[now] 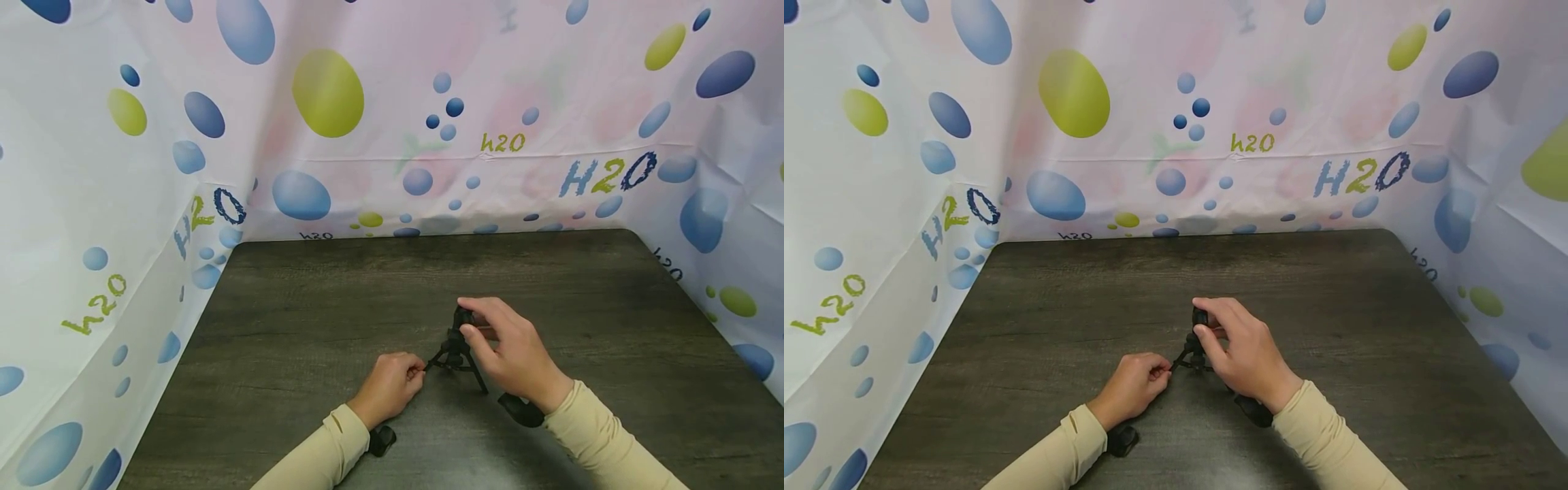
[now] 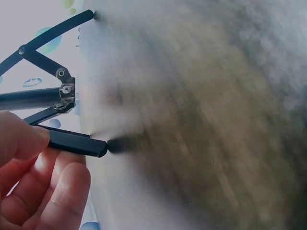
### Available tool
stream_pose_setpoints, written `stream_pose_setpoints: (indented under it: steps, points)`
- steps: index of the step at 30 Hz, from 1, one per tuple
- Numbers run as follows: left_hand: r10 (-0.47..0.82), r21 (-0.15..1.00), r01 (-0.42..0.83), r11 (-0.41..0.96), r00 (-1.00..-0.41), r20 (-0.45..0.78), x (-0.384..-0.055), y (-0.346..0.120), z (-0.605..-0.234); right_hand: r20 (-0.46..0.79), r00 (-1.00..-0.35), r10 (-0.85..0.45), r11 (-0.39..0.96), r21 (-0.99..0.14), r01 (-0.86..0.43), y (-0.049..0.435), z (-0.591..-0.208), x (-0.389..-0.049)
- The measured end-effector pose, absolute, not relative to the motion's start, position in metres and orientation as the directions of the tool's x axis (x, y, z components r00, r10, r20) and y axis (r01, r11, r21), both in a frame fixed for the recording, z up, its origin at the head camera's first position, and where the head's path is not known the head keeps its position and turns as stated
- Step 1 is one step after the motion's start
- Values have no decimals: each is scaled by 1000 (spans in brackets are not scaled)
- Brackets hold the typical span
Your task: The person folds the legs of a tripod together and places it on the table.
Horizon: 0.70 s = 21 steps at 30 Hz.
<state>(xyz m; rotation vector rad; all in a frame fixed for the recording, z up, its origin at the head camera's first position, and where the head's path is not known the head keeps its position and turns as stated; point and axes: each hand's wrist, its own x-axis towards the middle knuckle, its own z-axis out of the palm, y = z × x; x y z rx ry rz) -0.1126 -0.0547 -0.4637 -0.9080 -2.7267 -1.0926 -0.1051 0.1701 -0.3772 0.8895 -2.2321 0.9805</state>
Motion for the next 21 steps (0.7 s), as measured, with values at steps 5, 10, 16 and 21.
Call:
stream_pose_setpoints:
  steps: [5,10,16,21]
  points:
    - [492,613,532,584,-833,255,-112,-55,-464,692,-630,-354,505,-426,-751,168,-378,-105]
    - [485,621,522,585,-839,248,-112,-56,-464,692,-625,-363,503,-419,-756,166,-377,-106]
    - [485,620,522,585,-838,248,-112,-57,-465,689,-624,-367,499,-420,-758,165,-377,-107]
    - [487,614,538,578,-831,269,-113,-57,-466,697,-619,-362,495,-419,-761,164,-377,-107]
